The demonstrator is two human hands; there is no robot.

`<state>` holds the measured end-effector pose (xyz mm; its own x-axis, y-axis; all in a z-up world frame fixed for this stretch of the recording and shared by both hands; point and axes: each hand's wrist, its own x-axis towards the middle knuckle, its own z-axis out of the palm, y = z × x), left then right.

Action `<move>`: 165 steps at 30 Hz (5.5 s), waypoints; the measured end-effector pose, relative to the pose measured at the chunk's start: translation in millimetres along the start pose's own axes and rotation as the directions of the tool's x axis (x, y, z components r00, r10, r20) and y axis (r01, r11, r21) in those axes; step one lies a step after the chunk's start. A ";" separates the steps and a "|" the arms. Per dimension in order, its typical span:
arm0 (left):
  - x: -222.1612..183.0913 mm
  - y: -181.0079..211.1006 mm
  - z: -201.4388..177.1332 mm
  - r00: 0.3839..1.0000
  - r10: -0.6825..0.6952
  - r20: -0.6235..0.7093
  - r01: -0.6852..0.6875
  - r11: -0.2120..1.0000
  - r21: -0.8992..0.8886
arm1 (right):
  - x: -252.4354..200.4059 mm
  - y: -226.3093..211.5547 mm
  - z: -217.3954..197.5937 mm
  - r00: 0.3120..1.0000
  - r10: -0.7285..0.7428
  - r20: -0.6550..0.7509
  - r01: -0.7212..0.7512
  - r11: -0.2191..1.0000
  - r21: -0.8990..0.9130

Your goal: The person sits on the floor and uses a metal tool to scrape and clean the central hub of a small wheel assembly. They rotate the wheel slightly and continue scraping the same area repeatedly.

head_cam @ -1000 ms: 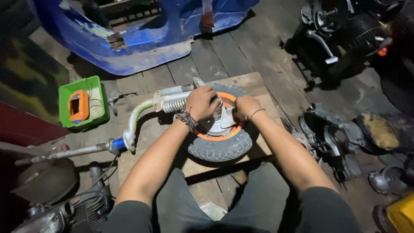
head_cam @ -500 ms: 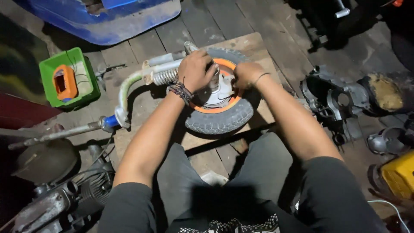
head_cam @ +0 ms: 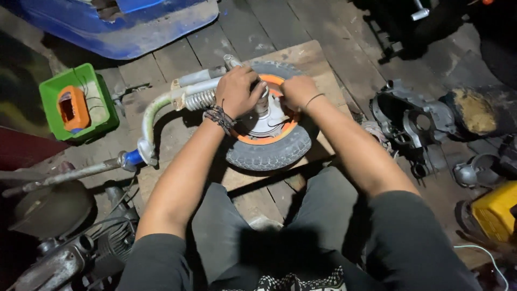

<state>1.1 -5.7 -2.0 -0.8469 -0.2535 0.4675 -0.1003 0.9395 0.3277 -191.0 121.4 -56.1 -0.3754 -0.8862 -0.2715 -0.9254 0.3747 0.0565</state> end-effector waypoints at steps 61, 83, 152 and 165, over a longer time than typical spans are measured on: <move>-4.2 -3.5 9.1 0.999 -0.039 -0.012 0.039 0.999 0.016 | -25.2 -4.9 -38.5 0.995 -0.089 0.052 0.082 0.988 0.128; -0.2 -2.7 5.8 0.999 -0.037 -0.022 0.037 0.999 -0.018 | -30.7 19.4 -23.2 0.987 0.062 -0.149 -0.015 0.955 0.296; -3.9 -3.6 8.8 0.999 -0.040 0.012 0.039 0.999 0.009 | -32.5 -8.9 -34.0 0.985 0.173 -0.019 -0.171 0.983 0.071; -3.0 0.8 2.8 0.999 -0.035 -0.002 0.035 0.999 0.009 | -29.1 -9.7 -52.4 0.970 0.052 -0.238 -0.044 0.998 0.038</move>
<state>2.2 -3.5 -5.4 -0.8421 -0.2862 0.4571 -0.1344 0.9322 0.3361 -173.8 129.3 1.6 -0.4243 -0.9050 -0.0316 -0.9054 0.4234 0.0321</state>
